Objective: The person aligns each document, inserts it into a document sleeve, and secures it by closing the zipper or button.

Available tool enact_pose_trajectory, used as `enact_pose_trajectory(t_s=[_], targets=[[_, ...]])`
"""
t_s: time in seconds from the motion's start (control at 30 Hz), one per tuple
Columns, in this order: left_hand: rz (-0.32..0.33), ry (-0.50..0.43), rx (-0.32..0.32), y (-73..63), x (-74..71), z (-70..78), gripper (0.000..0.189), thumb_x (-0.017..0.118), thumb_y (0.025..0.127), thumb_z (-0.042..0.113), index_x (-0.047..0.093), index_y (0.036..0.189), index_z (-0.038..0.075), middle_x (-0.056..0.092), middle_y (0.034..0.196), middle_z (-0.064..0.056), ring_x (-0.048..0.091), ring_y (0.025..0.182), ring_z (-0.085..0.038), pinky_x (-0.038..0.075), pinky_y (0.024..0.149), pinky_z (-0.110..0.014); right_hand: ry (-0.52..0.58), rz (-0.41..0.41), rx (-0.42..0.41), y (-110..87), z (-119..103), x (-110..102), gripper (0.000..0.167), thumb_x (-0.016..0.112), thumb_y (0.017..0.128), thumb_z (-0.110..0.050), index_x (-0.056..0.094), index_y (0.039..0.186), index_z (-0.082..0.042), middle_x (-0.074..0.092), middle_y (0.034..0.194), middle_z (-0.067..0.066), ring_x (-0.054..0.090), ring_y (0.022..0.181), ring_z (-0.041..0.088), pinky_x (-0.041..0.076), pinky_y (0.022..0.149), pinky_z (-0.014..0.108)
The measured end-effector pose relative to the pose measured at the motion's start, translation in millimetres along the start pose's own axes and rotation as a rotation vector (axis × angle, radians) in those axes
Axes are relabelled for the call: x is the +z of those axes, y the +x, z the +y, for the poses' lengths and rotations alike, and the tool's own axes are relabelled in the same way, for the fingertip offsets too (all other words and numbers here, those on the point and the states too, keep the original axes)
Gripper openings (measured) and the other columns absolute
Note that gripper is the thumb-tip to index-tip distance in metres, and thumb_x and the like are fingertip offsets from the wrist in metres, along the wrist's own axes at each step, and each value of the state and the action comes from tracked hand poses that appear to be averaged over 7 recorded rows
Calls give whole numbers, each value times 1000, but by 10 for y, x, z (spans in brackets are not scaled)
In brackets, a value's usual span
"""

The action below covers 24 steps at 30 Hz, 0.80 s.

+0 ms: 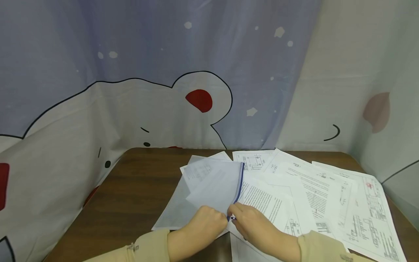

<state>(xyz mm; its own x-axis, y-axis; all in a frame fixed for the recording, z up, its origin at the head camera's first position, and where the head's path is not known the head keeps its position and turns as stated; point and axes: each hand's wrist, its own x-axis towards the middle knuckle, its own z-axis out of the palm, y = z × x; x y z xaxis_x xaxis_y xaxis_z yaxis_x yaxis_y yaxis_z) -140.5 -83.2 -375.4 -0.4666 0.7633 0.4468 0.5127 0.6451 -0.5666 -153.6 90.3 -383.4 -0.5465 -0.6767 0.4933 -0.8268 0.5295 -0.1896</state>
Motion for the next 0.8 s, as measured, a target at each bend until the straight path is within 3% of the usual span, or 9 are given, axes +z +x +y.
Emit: enact_pose_trajectory(t_s=[0.1,0.23,0.33,0.4,0.5,0.63,0.8], targets=[[-30,20,8,15,-9,5,32,74,63,13,50,47,28,44,44,16,35,40,3,29,35,-18,156,-27,75,10,9,-17,24,62,77,8,51,90,-9,60,83,-3,58,72,4,49,62,14],[-90,38,23,28,-30,4,35,73,65,12,47,46,27,40,43,15,27,40,2,27,35,-16,462,-118,191,37,40,-63,16,51,84,9,49,86,-7,58,71,-3,54,65,-2,47,57,16],[-111,52,20,24,-31,-7,37,73,65,13,45,45,27,39,42,15,22,41,0,26,35,-16,729,-261,328,63,67,-104,15,38,89,4,52,89,-1,47,60,-5,43,53,-2,38,47,15],[-118,51,17,17,-27,-23,35,74,65,13,48,46,27,39,42,15,22,41,0,26,35,-16,811,-342,401,83,85,-119,22,35,92,-3,56,90,2,39,57,-8,34,48,-2,30,43,13],[-133,40,5,8,-25,-54,28,75,66,17,56,50,29,42,44,15,27,41,2,29,36,-15,794,-364,402,113,105,-114,32,37,98,-15,62,88,1,51,57,-2,37,53,-4,33,49,14],[-141,15,5,-5,-22,-94,24,76,67,19,59,53,27,46,45,14,33,41,2,33,37,-16,665,-259,322,127,110,-83,25,51,96,-20,67,85,-4,70,82,7,48,68,-7,44,64,17],[-87,8,18,-44,-10,-118,30,75,64,14,51,50,25,43,45,14,35,41,2,32,37,-18,535,-210,244,131,99,-51,14,57,91,-10,69,84,-6,66,70,0,42,57,-7,43,52,15]])
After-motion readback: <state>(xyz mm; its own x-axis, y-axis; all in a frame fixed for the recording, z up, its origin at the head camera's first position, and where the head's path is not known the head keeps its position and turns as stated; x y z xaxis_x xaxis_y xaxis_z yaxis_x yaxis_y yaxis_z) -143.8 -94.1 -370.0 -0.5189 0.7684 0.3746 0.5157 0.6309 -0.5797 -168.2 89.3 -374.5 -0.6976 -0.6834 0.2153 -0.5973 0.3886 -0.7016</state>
